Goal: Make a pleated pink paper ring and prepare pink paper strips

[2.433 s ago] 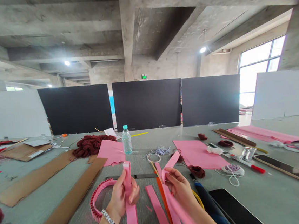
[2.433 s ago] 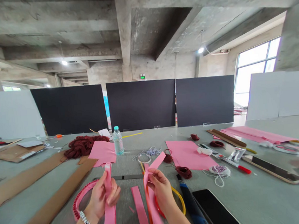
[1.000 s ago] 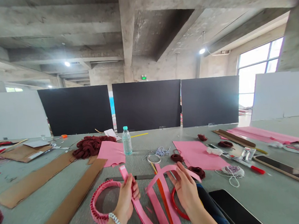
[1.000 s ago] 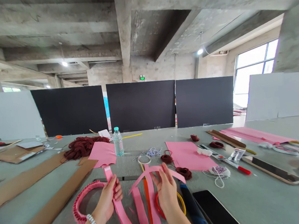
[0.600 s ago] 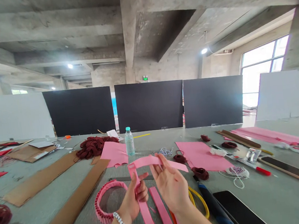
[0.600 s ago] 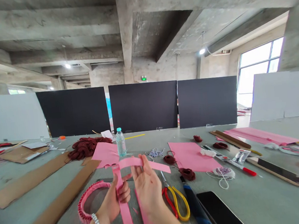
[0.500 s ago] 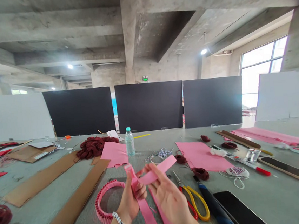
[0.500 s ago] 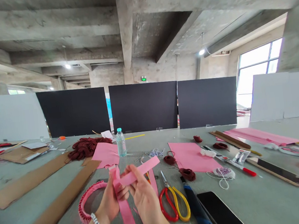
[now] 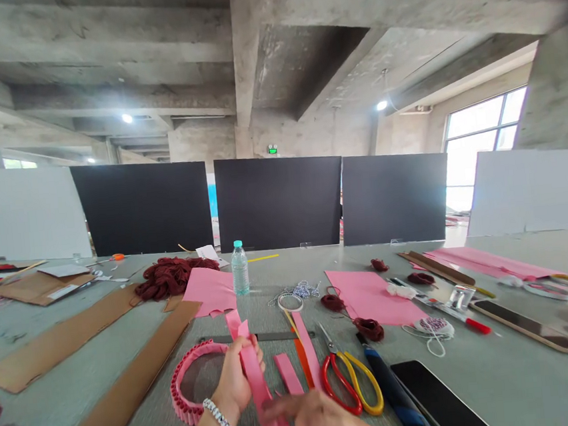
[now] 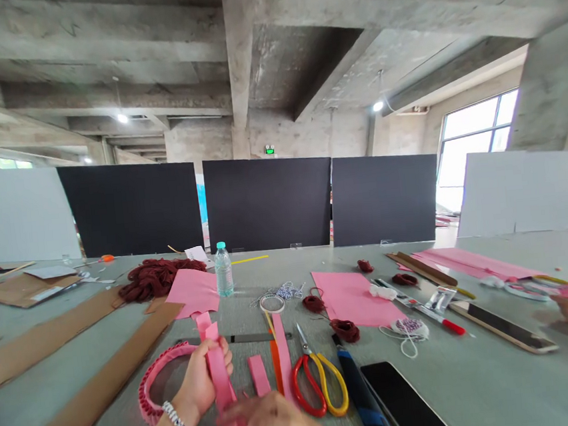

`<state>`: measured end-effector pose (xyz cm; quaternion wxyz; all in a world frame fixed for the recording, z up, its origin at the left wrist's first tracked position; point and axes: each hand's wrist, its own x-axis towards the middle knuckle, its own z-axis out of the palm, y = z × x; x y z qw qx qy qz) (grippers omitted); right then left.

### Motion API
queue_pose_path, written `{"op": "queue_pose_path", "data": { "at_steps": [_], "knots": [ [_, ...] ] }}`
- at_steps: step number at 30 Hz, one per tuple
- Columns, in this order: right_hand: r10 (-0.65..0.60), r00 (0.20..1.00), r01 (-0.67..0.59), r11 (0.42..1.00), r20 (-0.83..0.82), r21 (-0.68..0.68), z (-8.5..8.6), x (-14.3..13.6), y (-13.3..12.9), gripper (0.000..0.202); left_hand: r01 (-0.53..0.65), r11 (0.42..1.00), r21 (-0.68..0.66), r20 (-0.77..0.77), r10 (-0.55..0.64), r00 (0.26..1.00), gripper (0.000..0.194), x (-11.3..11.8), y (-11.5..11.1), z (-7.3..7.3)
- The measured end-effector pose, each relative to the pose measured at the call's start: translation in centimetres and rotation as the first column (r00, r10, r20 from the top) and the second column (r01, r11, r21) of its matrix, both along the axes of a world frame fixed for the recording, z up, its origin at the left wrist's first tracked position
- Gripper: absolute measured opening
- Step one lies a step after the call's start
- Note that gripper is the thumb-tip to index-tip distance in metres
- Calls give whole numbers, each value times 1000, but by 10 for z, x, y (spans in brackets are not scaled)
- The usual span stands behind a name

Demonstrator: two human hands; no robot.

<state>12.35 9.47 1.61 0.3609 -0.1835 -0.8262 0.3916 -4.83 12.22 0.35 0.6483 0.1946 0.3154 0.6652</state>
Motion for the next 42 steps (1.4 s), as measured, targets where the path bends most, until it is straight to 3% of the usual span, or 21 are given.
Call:
{"op": "queue_pose_path", "data": {
  "at_steps": [2,3,4,8,11,15,20,23,25,28,31,33,38,42],
  "knots": [
    [-297,951,297,955,86,4,-2,4,22,58,9,999,37,-26,-8,1000,16,1,-1,1],
    [-498,853,496,867,157,54,-3,6,34,56,10,999,52,-44,-7,999,19,1,-1,0],
    [-583,790,578,811,191,85,-4,6,46,46,11,998,59,-66,-7,998,23,2,-1,0],
    [-756,611,734,652,237,189,-16,4,78,12,-1,998,70,-165,12,986,31,4,1,-3],
    [-788,564,770,610,247,187,-25,6,85,10,-16,996,88,-213,35,976,32,5,1,-4],
    [-761,622,757,644,181,109,-18,17,88,19,-26,992,124,-215,53,975,34,7,2,-6],
    [-616,783,620,784,82,-29,4,13,72,18,-24,991,131,-150,44,988,32,8,4,-9],
    [-572,820,571,820,30,31,9,-4,48,14,-7,993,115,-116,20,993,31,8,3,-9],
    [-606,794,589,786,51,188,8,-17,33,14,5,992,124,-89,6,996,31,9,1,-7],
    [-714,662,600,687,228,410,5,-36,17,17,17,989,145,-53,-9,999,34,11,-3,-2],
    [-762,552,568,641,338,517,2,-47,10,16,1,987,160,-37,5,999,31,12,-4,0],
    [-755,558,546,646,344,533,2,-49,7,16,-15,987,162,-30,21,999,27,11,-3,-1],
    [-589,729,399,780,350,482,-2,-47,0,17,-24,987,158,15,22,1000,20,8,1,-5],
    [-438,860,320,862,262,393,-10,-49,-1,27,-60,984,170,76,48,996,19,6,3,-8]
  ]
}}
